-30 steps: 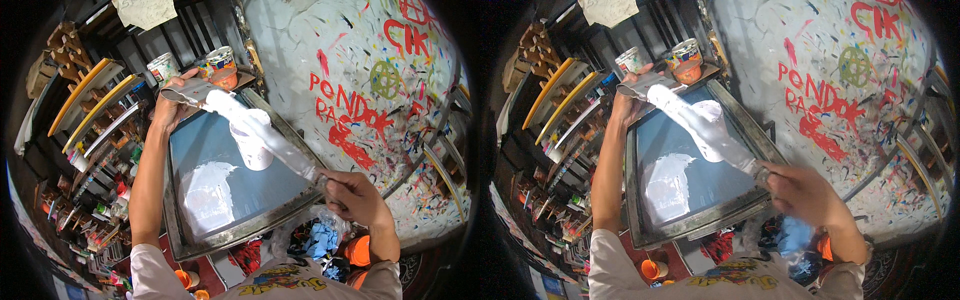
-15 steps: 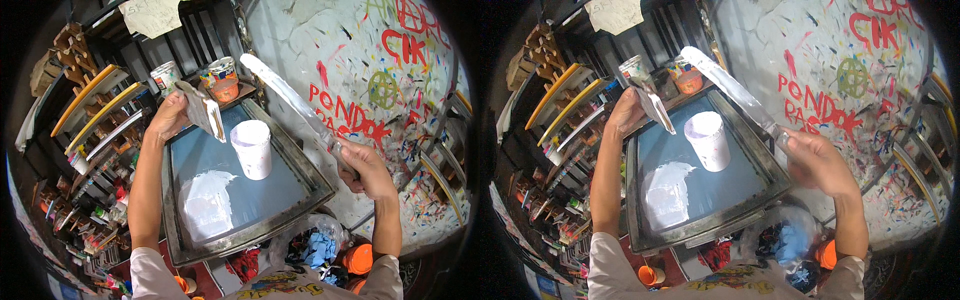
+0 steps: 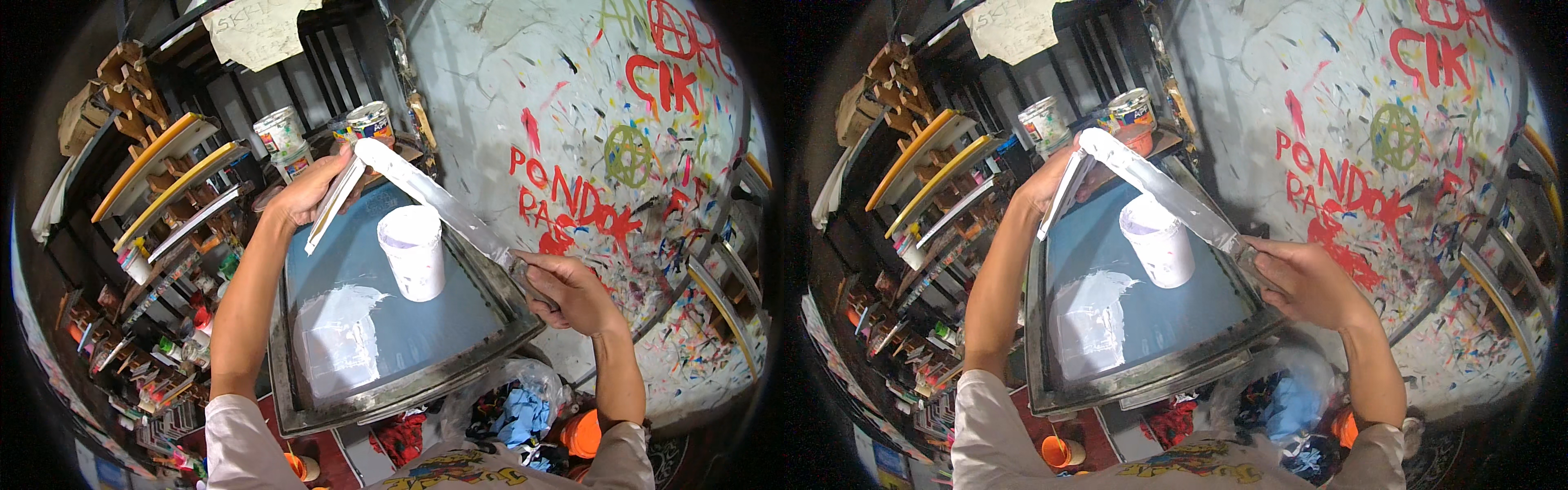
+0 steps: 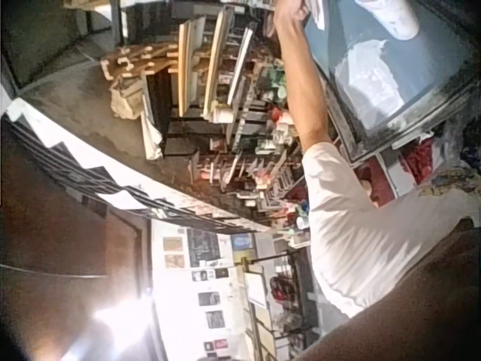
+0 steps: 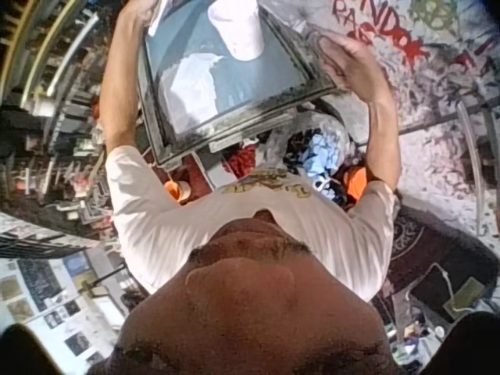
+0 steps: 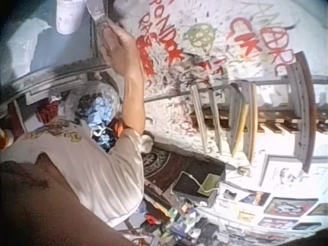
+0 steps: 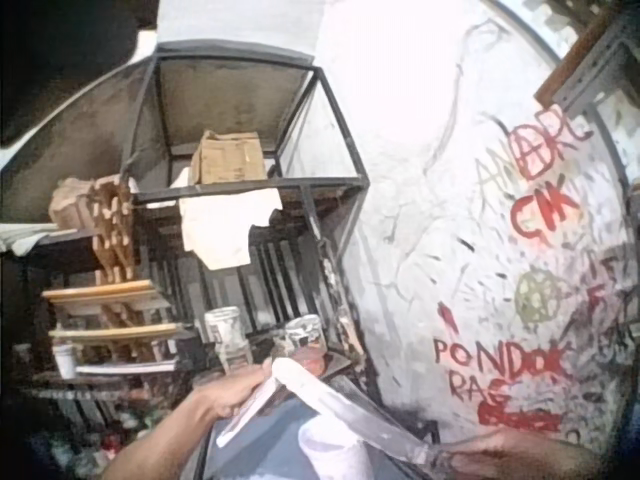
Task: The person prepares a screen for printing by applying white ink from a container onto the screen mesh using a spatula, spreading it, and then cleaning the edges and surrounding table area with a cloth and spray.
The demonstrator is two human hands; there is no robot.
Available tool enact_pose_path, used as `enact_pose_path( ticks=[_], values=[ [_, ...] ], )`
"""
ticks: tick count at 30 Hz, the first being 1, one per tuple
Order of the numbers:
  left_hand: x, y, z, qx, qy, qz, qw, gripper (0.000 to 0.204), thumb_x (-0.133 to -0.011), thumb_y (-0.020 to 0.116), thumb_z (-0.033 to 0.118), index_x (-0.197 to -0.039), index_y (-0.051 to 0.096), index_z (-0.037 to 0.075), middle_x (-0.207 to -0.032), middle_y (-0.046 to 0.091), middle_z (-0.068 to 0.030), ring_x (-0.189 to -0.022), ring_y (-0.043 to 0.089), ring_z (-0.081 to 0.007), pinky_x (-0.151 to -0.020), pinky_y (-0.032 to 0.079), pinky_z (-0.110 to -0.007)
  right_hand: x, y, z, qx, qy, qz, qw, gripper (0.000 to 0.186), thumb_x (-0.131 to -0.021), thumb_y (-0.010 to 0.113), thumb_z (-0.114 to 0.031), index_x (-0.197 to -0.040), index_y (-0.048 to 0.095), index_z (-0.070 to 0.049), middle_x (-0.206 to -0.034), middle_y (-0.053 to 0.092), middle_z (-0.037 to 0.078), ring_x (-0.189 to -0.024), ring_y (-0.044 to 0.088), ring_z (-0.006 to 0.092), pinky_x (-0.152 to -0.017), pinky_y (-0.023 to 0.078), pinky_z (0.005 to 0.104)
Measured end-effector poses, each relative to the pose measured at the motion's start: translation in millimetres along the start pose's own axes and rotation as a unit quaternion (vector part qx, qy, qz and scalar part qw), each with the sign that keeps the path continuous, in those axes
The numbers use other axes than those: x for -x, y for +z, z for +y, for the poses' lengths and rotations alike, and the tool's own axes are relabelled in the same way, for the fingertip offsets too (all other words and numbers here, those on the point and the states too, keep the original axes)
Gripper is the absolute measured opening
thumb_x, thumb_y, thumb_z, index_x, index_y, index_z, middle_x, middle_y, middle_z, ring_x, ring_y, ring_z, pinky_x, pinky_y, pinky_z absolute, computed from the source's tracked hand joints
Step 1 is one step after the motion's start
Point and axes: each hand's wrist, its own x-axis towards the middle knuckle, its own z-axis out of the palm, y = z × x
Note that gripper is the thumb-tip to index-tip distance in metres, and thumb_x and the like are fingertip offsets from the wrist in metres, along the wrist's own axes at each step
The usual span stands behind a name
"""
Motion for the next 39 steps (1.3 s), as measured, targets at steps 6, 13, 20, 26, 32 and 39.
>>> enact_pose_path(
  ticks=[6, 13, 20, 26, 32, 39],
  values=[
    [-6.9, -5.2, -9.3, -0.005, 0.002, -0.013, 1.0, 0.056, -0.099, 0.051, 0.06, -0.103, 0.063, 0.006, -0.073, 0.062, -0.0032, -0.057, 0.06, -0.0095, -0.045, 0.049, -0.023, -0.4, -3.1, 8.8, -0.01, -0.024, -0.024, 0.999, 0.036, -0.107, 0.05, -0.017, -0.141, 0.057, -0.007, -0.07, 0.047, -0.003, -0.058, 0.044, 0.0063, -0.05, 0.038, 0.0241],
    [-0.8, 13.0, 3.0, 0.094, -0.018, 0.107, 0.99, 0.055, -0.096, 0.051, 0.067, -0.099, 0.062, 0.013, -0.082, 0.063, -0.0008, -0.063, 0.06, -0.009, -0.048, 0.05, -0.024, 6.1, -4.3, 17.2, -0.066, -0.01, 0.039, 0.997, 0.039, -0.108, 0.046, -0.027, -0.141, 0.055, -0.009, -0.061, 0.048, 0.001, -0.046, 0.035, 0.0069, -0.039, 0.026, 0.0238],
    [-2.6, 32.7, -5.4, 0.338, 0.133, 0.275, 0.89, 0.053, -0.105, 0.046, 0.048, -0.139, 0.049, 0.007, -0.127, 0.063, -0.0105, -0.109, 0.065, -0.0208, -0.094, 0.056, -0.04, 9.7, 32.9, 33.1, -0.267, 0.016, 0.031, 0.963, 0.042, -0.108, 0.043, -0.04, -0.146, 0.048, -0.021, -0.067, 0.041, -0.003, -0.045, 0.032, 0.0045, -0.038, 0.023, 0.0205],
    [-0.6, 64.3, -6.2, 0.131, 0.389, 0.452, 0.792, 0.05, -0.105, 0.05, 0.047, -0.123, 0.044, 0.001, -0.124, 0.058, -0.0134, -0.116, 0.056, -0.0189, -0.101, 0.046, -0.035, -4.5, 69.9, 24.8, -0.486, 0.065, -0.108, 0.865, 0.043, -0.108, 0.042, -0.04, -0.149, 0.043, -0.025, -0.074, 0.038, -0.007, -0.05, 0.028, 0.0013, -0.04, 0.023, 0.0169],
    [7.9, 64.3, -16.2, 0.022, 0.405, 0.477, 0.78, 0.049, -0.105, 0.05, 0.047, -0.126, 0.04, 0.004, -0.125, 0.055, -0.0122, -0.117, 0.053, -0.0187, -0.103, 0.042, -0.037, -5.6, 91.3, 2.6, -0.513, 0.053, -0.18, 0.838, 0.046, -0.109, 0.039, -0.041, -0.153, 0.038, -0.025, -0.073, 0.037, -0.007, -0.049, 0.026, 0.001, -0.039, 0.022, 0.016],
    [14.4, 67.7, -20.6, 0.004, 0.413, 0.492, 0.766, 0.052, -0.104, 0.05, 0.049, -0.124, 0.043, 0.002, -0.116, 0.056, -0.0121, -0.107, 0.052, -0.0171, -0.097, 0.042, -0.033, -8.9, 94.5, 1.2, -0.525, 0.064, -0.196, 0.826, 0.048, -0.109, 0.038, -0.042, -0.154, 0.036, -0.024, -0.073, 0.036, -0.007, -0.049, 0.025, 0.0006, -0.037, 0.021, 0.0162]
  ],
)
